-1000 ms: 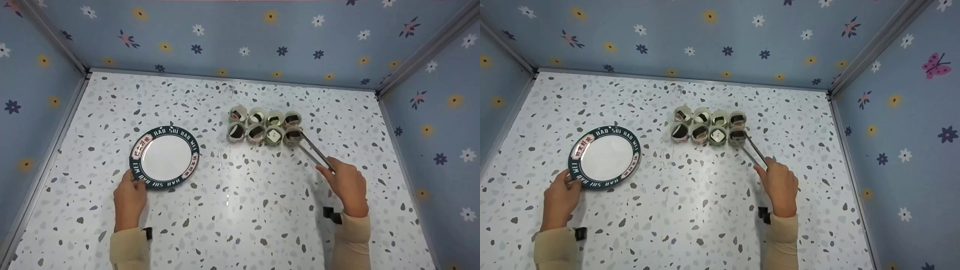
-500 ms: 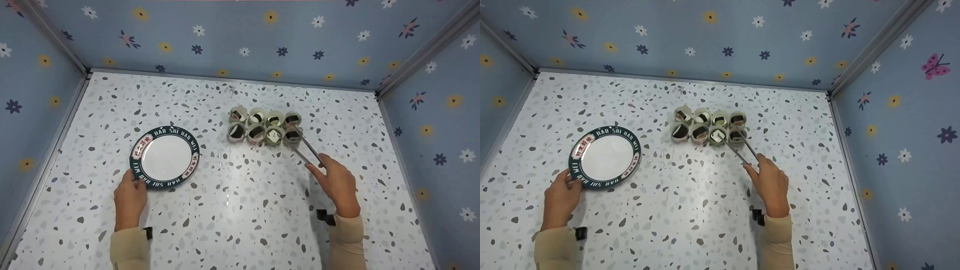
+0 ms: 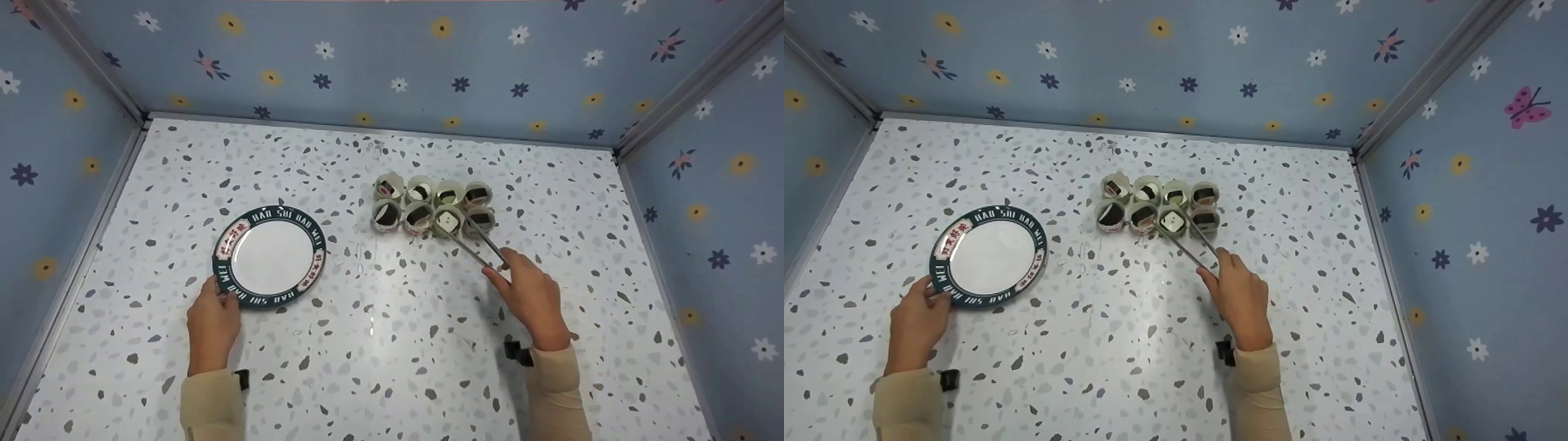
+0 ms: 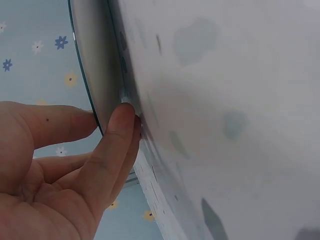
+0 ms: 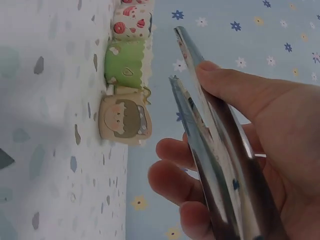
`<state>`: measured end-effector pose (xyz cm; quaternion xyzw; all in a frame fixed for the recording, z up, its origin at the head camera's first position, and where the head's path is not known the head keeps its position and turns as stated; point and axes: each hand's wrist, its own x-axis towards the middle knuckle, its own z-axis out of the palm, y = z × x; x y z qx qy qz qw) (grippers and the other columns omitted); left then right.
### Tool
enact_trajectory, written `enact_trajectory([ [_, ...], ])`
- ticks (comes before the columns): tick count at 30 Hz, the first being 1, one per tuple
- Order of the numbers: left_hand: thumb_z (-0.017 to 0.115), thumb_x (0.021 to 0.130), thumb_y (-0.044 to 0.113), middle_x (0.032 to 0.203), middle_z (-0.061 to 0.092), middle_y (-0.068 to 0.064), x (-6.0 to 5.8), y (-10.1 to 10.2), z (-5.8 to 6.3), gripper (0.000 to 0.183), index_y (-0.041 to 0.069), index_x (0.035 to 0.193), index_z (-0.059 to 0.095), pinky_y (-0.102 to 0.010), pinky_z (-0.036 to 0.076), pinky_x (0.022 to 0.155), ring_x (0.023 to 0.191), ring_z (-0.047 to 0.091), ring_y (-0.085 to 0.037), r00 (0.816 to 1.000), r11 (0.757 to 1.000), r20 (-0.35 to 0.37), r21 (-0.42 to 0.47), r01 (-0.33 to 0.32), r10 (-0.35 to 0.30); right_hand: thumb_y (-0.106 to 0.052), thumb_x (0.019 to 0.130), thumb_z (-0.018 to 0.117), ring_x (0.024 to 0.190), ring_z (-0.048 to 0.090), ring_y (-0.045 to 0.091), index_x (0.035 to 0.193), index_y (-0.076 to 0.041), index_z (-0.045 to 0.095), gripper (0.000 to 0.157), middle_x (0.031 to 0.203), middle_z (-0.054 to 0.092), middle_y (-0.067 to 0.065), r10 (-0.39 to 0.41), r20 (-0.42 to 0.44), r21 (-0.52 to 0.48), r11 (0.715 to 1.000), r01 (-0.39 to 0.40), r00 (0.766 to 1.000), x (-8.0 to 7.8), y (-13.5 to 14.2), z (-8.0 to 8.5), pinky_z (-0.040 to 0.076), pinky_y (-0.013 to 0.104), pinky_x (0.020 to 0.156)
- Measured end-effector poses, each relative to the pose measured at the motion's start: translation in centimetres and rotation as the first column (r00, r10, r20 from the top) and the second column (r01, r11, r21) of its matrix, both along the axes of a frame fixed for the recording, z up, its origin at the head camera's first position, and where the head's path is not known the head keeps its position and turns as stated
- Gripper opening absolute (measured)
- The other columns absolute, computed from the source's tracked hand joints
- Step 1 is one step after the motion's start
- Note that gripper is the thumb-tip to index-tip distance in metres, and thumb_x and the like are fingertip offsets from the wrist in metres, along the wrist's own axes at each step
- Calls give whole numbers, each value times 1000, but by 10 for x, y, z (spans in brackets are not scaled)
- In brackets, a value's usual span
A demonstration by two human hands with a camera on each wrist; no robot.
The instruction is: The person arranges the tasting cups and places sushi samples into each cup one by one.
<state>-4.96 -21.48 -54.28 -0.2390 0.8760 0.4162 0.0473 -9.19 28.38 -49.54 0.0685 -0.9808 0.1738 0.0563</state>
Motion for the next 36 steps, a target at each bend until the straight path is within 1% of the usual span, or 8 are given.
enact_trajectory([
  [5, 44, 104, 6, 140, 45, -38, 0, 0, 1, 55, -14, 150, 24, -56, 44, 98, 121, 53, -47, 1000, 1000, -23, -20, 3, -3, -43, 95, 68, 78, 68, 33, 131, -6, 60, 53, 103, 70, 11, 31, -22, -2, 1000, -31, 999, -2, -14, -5, 52, 52, 60],
  [9, 44, 104, 7, 140, 44, -38, -1, 1, 2, 55, -14, 151, 24, -55, 43, 100, 122, 52, -47, 1000, 1000, -13, -19, 0, 0, -41, 96, 67, 80, 68, 35, 134, -5, 58, 53, 106, 69, 12, 70, -30, -4, 998, -70, 997, -5, -27, -7, 53, 53, 61],
  [16, 43, 104, 8, 142, 44, -37, -1, -1, 1, 55, -14, 151, 23, -56, 41, 102, 124, 51, -47, 1000, 1000, 4, -14, 2, -2, -37, 98, 66, 72, 65, 35, 133, -6, 55, 48, 105, 65, 13, 156, -89, 5, 988, -156, 984, -7, -51, -14, 52, 51, 56],
  [23, 43, 104, 8, 141, 44, -38, -1, -1, -1, 56, -14, 151, 22, -56, 42, 100, 123, 51, -47, 1000, 1000, 13, -9, -1, 1, -29, 98, 67, 78, 57, 29, 130, -3, 56, 43, 105, 53, 14, 256, -133, -37, 964, -262, 958, -13, -78, -21, 51, 44, 60],
  [27, 43, 105, 8, 141, 44, -38, -1, 1, 0, 56, -13, 152, 22, -57, 41, 101, 124, 50, -47, 1000, 1000, 21, -8, 0, 0, -21, 95, 72, 78, 52, 29, 123, 1, 57, 40, 97, 51, 14, 313, -220, -46, 943, -330, 924, -17, -91, -27, 48, 42, 65],
  [30, 43, 104, 7, 139, 45, -38, -1, 1, 0, 55, -14, 151, 23, -57, 42, 101, 123, 51, -47, 1000, 1000, 3, -15, 2, -2, -19, 93, 74, 76, 52, 30, 120, 2, 58, 38, 94, 51, 14, 337, -258, -25, 934, -355, 905, -19, -103, -30, 48, 44, 62],
  [33, 44, 104, 6, 137, 47, -38, -1, 1, 0, 54, -15, 150, 24, -56, 43, 99, 121, 53, -46, 1000, 1000, -18, -24, 0, 0, -23, 95, 70, 80, 54, 32, 121, 0, 56, 37, 97, 53, 14, 334, -200, -6, 940, -342, 921, -19, -116, -30, 49, 46, 64],
  [36, 44, 104, 6, 137, 48, -38, -1, 2, 0, 54, -15, 150, 25, -56, 43, 98, 119, 54, -46, 1000, 1000, -26, -30, -1, 1, -28, 98, 66, 91, 56, 33, 126, -5, 55, 38, 105, 55, 13, 320, -90, 19, 947, -320, 943, -17, -130, -29, 49, 52, 77],
])
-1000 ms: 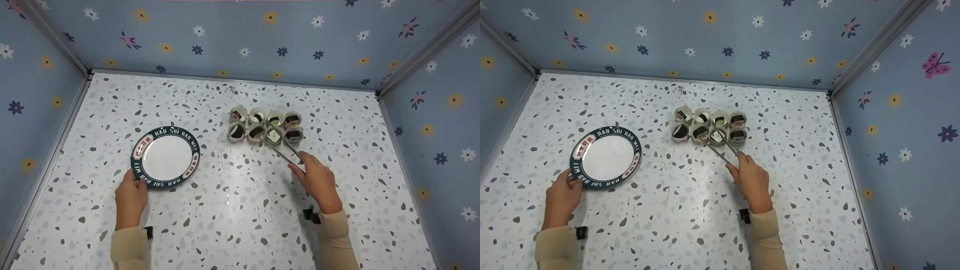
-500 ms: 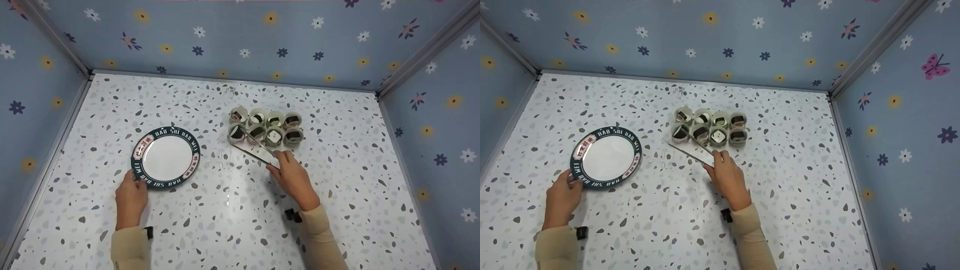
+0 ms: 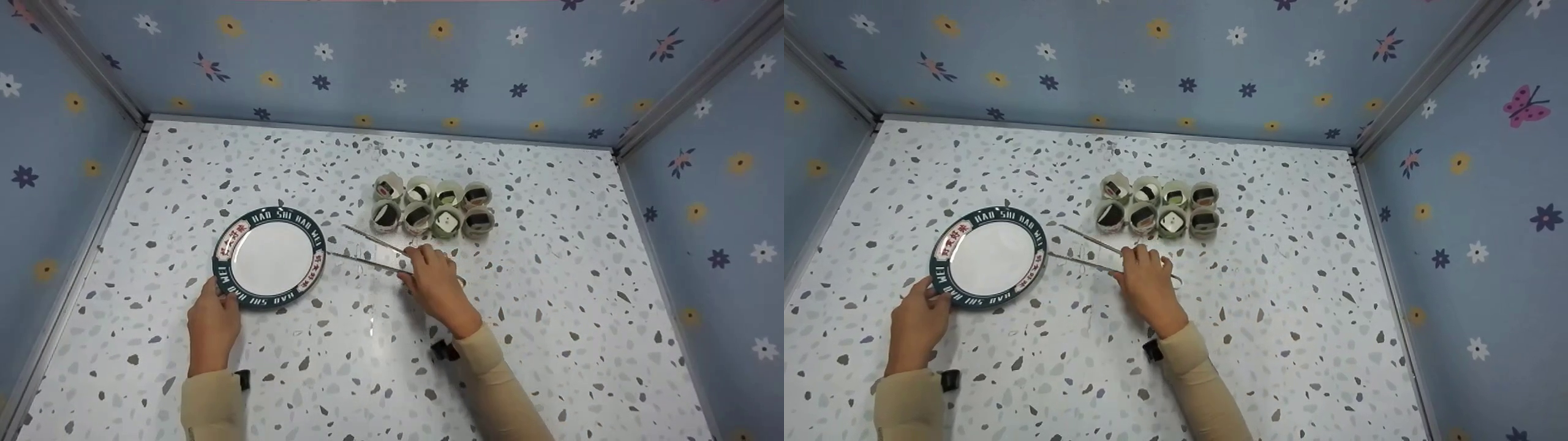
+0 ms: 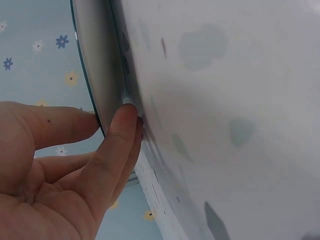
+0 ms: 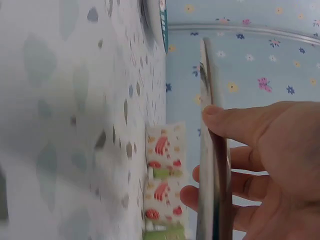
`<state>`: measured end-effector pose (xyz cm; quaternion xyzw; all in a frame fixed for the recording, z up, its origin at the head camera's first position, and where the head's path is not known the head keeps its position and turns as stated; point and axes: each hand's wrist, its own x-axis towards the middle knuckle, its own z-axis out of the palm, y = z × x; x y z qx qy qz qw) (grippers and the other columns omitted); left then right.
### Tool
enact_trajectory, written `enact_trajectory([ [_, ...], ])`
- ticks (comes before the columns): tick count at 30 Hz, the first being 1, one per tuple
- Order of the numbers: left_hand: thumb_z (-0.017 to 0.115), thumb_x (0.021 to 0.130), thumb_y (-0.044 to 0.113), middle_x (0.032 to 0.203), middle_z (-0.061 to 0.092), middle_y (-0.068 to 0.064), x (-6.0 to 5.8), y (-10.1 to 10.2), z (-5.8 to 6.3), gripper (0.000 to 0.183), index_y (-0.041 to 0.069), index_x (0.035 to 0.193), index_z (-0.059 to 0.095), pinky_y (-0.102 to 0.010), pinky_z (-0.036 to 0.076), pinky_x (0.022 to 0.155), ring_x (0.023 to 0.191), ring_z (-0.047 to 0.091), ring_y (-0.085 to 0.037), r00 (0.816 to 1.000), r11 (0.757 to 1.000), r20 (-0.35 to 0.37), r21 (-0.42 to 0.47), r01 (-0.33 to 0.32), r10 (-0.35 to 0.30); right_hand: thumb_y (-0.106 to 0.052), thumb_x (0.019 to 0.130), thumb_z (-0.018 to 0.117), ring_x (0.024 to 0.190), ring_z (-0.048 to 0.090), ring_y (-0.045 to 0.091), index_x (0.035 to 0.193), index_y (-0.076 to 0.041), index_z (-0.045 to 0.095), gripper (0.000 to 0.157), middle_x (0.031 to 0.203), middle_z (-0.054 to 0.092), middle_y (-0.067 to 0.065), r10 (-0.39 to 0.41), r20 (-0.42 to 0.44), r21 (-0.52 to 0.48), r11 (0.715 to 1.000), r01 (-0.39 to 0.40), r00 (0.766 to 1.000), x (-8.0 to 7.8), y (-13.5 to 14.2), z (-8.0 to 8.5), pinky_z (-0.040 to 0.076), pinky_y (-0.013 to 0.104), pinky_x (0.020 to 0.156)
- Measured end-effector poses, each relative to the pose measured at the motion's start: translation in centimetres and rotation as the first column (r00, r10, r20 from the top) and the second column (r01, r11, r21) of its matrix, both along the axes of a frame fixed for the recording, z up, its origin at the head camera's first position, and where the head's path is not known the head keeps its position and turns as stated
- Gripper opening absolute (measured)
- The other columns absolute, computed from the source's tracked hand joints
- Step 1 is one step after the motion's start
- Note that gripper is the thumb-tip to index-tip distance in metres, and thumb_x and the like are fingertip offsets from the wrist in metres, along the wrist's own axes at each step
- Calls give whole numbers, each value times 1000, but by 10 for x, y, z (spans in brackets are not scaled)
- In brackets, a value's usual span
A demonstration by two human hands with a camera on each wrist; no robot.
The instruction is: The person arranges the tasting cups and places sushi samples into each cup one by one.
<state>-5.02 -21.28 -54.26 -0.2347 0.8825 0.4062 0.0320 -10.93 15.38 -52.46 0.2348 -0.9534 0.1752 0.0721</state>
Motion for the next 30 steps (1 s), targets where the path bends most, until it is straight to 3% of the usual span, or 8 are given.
enact_trajectory([
  [4, 43, 104, 6, 137, 47, -38, 0, 0, 0, 54, -15, 150, 25, -56, 43, 98, 118, 54, -45, 1000, 1000, 1, 4, 0, 0, -34, 99, 62, 105, 56, 33, 129, -9, 54, 39, 114, 58, 10, -14, 70, 82, 997, 8, 997, 1, -18, 0, 42, 58, 96],
  [8, 44, 104, 6, 137, 47, -38, 1, 0, 0, 54, -15, 150, 25, -56, 44, 97, 119, 54, -46, 1000, 1000, 0, 6, 2, -2, -38, 100, 61, 108, 56, 31, 129, -12, 55, 40, 117, 60, 7, 0, 65, 134, 991, -9, 998, 1, -33, -3, 40, 58, 99],
  [18, 44, 104, 6, 138, 46, -38, 1, -1, 1, 55, -15, 150, 24, -55, 44, 98, 120, 53, -46, 1000, 1000, -3, 5, -5, 5, -45, 100, 59, 103, 57, 25, 130, -15, 55, 42, 116, 63, 2, 37, 47, 210, 977, -46, 998, -1, -58, -10, 46, 45, 89],
  [30, 43, 103, 5, 138, 48, -37, 1, -1, 0, 53, -15, 150, 26, -56, 42, 100, 124, 52, -47, 1000, 1000, -24, 4, 2, -2, -40, 100, 61, 99, 58, 27, 131, -11, 56, 42, 119, 62, 6, 85, 139, 162, 981, -107, 987, -3, -76, -19, 51, 42, 78],
])
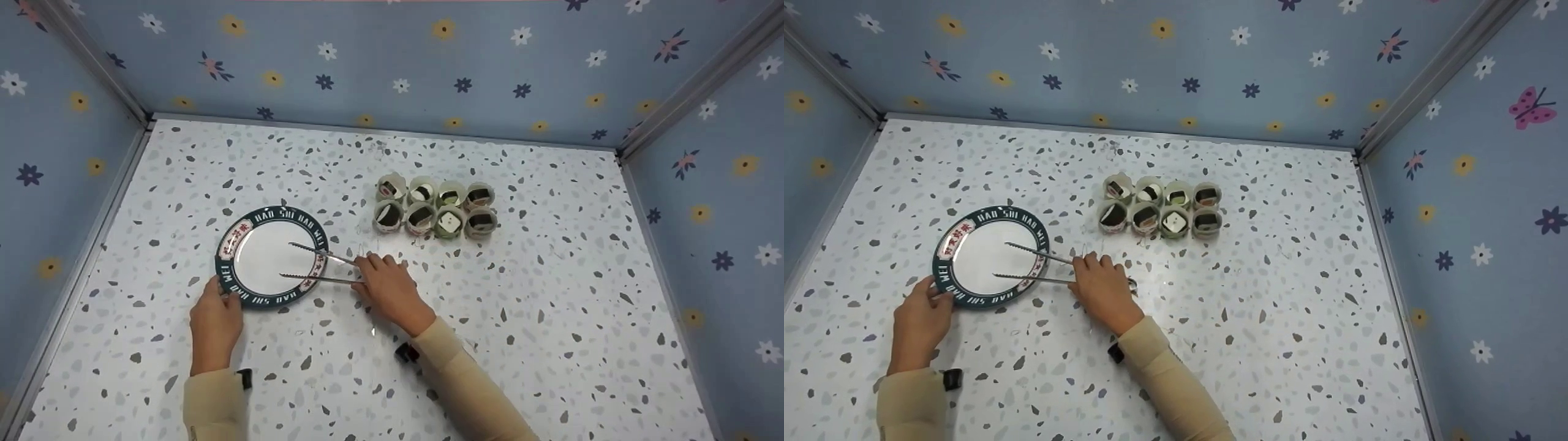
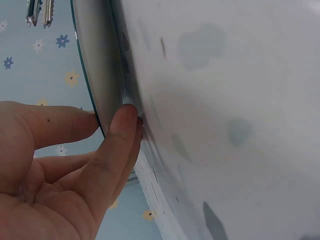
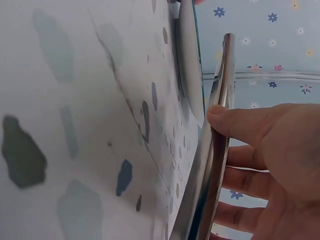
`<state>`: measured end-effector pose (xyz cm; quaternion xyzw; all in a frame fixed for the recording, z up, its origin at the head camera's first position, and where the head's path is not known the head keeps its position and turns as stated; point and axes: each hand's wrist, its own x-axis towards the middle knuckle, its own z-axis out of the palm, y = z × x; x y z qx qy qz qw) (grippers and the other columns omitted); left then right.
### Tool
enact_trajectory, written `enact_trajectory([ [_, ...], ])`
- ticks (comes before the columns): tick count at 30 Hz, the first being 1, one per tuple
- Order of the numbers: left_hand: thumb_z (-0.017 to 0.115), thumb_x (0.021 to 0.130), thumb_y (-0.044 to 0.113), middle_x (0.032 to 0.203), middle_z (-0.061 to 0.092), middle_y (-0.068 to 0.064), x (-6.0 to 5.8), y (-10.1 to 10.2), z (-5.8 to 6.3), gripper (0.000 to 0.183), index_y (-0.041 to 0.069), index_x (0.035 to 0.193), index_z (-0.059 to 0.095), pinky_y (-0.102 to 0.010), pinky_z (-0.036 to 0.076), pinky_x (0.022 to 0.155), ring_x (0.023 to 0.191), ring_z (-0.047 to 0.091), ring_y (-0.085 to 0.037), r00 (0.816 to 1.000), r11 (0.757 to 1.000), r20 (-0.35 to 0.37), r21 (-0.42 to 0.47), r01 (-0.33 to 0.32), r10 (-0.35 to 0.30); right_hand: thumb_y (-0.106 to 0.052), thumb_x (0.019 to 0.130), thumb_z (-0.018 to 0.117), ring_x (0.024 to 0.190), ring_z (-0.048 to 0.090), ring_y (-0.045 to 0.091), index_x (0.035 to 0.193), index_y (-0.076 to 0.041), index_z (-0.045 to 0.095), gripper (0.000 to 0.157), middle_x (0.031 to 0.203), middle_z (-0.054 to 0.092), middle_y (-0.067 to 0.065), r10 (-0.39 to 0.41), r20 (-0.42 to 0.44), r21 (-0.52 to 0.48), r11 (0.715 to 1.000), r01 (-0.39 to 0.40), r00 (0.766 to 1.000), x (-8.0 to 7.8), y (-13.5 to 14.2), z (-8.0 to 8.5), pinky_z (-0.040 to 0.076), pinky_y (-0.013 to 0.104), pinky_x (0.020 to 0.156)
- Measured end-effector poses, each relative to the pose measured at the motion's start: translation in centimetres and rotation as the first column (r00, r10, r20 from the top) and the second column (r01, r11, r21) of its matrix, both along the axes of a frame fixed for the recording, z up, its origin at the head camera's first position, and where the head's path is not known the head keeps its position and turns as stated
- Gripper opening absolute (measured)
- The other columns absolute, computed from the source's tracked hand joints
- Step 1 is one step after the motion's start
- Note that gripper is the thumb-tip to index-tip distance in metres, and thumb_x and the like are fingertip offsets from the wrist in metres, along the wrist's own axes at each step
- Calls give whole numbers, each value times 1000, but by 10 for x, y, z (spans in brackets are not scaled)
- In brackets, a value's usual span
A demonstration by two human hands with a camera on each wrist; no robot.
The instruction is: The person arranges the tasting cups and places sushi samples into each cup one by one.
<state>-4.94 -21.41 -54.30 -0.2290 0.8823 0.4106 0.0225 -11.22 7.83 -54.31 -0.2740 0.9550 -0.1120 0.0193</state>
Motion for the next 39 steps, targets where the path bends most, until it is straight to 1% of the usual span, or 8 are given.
enact_trajectory([
  [4, 43, 104, 6, 140, 46, -37, 0, 0, 1, 54, -15, 150, 25, -56, 41, 102, 125, 51, -47, 1000, 1000, 18, 1, -7, 7, -39, 99, 62, 96, 57, 27, 128, -12, 56, 40, 114, 61, 6, 15, 9, -22, 1000, -15, 1000, 1, -1, -3, 52, 40, 75],
  [11, 43, 104, 6, 139, 46, -37, -1, 1, 1, 54, -15, 150, 25, -57, 41, 101, 125, 50, -48, 1000, 1000, 16, -1, -3, 3, -39, 98, 64, 92, 58, 25, 122, -13, 58, 37, 110, 60, 6, 40, -22, -28, 999, -40, 999, 1, -1, -7, 53, 36, 72],
  [22, 43, 105, 9, 142, 44, -36, 1, 0, 1, 56, -12, 152, 23, -56, 42, 101, 124, 51, -47, 999, 1000, 45, 9, -2, 1, -43, 99, 61, 102, 57, 27, 143, -8, 50, 57, 123, 60, 9, 45, 14, -49, 998, -44, 999, 3, 2, -10, 51, 38, 81],
  [26, 44, 104, 9, 141, 46, -36, 1, 1, 0, 55, -13, 151, 26, -57, 43, 99, 122, 53, -47, 1000, 1000, 18, -7, -5, 5, -46, 100, 57, 108, 57, 28, 148, -7, 43, 63, 129, 58, 11, 49, 33, -45, 998, -47, 998, 3, 4, -10, 51, 39, 88],
  [28, 45, 104, 9, 139, 47, -36, 1, 2, 0, 54, -14, 150, 27, -57, 43, 97, 119, 55, -47, 1000, 1000, 5, -20, -5, 5, -46, 101, 56, 111, 57, 29, 150, -7, 41, 64, 131, 58, 12, 46, 37, -49, 998, -44, 998, 2, 6, -9, 50, 40, 91],
  [32, 45, 104, 11, 141, 45, -36, 5, 3, 5, 56, -15, 150, 25, -59, 41, 99, 119, 54, -48, 1000, 999, 18, -46, -10, 11, -43, 103, 54, 113, 58, 30, 148, -7, 44, 59, 130, 59, 13, 30, 20, -65, 997, -28, 999, 2, 14, -7, 50, 42, 94],
  [35, 45, 105, 12, 139, 45, -38, 9, 5, 12, 57, -15, 150, 23, -61, 38, 101, 122, 50, -51, 999, 996, 30, -85, -17, 19, -40, 104, 53, 113, 58, 31, 147, -8, 45, 55, 128, 60, 12, 10, 13, -92, 996, -9, 1000, 3, 24, -4, 49, 44, 93],
  [39, 46, 104, 11, 137, 45, -40, 15, 12, 23, 57, -15, 150, 25, -62, 36, 103, 125, 47, -53, 1000, 991, -1, -136, -17, 17, -37, 104, 53, 114, 57, 32, 146, -7, 47, 51, 127, 59, 13, -14, 15, -136, 991, 16, 1000, 5, 40, 0, 49, 47, 91],
])
